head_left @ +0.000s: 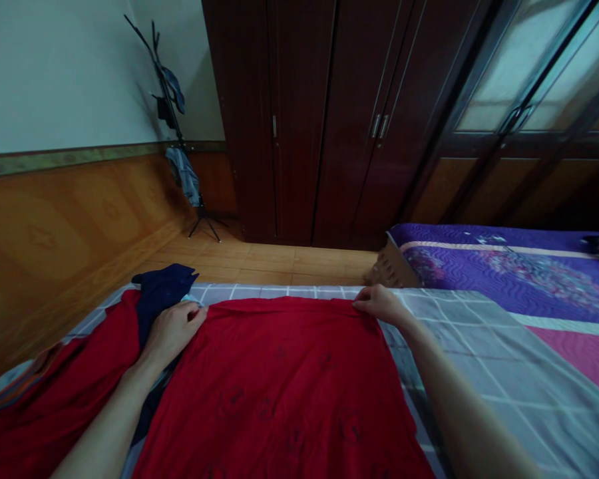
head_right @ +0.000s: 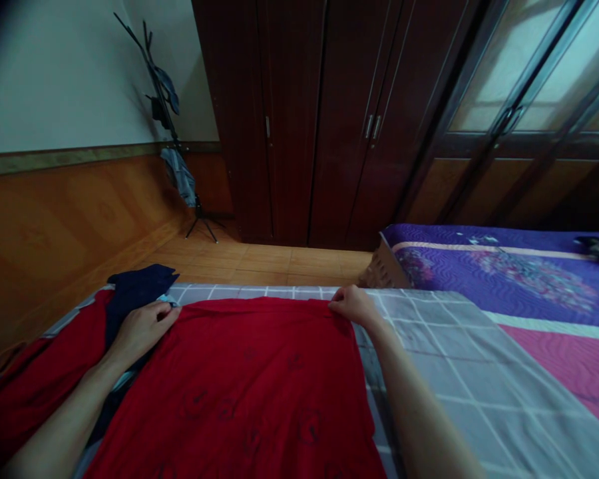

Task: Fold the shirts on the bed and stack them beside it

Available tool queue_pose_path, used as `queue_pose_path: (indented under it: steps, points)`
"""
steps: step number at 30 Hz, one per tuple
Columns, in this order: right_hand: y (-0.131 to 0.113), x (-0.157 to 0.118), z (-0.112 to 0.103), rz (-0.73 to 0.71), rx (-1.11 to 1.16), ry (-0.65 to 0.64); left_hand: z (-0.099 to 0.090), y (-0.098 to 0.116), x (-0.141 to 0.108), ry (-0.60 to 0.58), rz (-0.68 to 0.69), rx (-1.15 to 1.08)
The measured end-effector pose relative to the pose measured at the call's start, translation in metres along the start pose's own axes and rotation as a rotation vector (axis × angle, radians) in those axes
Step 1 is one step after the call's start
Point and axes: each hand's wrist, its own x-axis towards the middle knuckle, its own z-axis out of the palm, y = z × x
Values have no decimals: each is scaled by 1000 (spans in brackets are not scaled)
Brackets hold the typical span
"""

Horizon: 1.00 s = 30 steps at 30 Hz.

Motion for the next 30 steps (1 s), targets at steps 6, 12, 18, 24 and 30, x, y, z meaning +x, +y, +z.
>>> queue_pose_path:
  steps: [6,12,18,24,30]
  points:
    - [11,6,-10,96,40,140,-7,2,2,90,-72,-69]
    - [29,12,-9,188,124,92,4,2,5,163,-128,-133]
    - [22,7,-12,128,237,33,22,-3,49,123,-261,-212]
    - [14,-15,-34,12,426,-110,41,-11,69,116,-328,-298]
    - [8,-24,-43,-22,520,-265,26,-10,56,-98,-219,-541]
